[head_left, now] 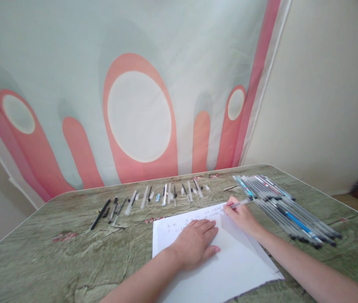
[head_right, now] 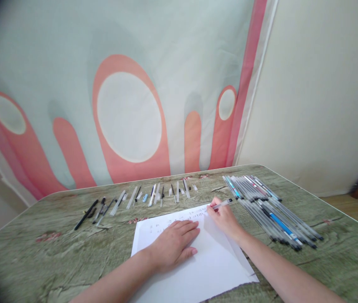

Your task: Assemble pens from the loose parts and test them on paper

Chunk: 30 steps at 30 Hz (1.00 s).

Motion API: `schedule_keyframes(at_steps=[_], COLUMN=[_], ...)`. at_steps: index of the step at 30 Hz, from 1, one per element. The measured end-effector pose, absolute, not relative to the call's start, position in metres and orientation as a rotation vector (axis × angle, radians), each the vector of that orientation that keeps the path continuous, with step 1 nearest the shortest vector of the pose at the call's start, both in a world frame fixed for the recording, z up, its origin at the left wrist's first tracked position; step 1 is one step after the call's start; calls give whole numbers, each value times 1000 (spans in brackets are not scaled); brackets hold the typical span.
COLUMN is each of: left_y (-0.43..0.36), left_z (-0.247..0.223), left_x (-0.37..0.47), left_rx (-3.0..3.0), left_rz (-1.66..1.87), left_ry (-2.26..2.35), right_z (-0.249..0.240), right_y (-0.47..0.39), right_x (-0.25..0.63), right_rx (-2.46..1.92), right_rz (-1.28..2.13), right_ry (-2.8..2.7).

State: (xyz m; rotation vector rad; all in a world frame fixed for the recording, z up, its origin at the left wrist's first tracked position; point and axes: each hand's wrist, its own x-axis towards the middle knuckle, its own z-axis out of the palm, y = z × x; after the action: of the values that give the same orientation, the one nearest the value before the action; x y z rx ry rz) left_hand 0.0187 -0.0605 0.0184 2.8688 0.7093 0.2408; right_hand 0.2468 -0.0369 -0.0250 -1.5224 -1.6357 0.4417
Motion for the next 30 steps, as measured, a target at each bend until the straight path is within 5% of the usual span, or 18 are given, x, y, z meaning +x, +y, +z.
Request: schedule_keyframes(at_steps=[30], left_y=[-61], left_z=[18], left_x=[18], left_rx=[2856], left_rz=[246], left_ry=[707], right_z=[-25], right_y=[-39], right_x=[241], right_rx=[-1537], right_rz=[433], right_ry=[-1644])
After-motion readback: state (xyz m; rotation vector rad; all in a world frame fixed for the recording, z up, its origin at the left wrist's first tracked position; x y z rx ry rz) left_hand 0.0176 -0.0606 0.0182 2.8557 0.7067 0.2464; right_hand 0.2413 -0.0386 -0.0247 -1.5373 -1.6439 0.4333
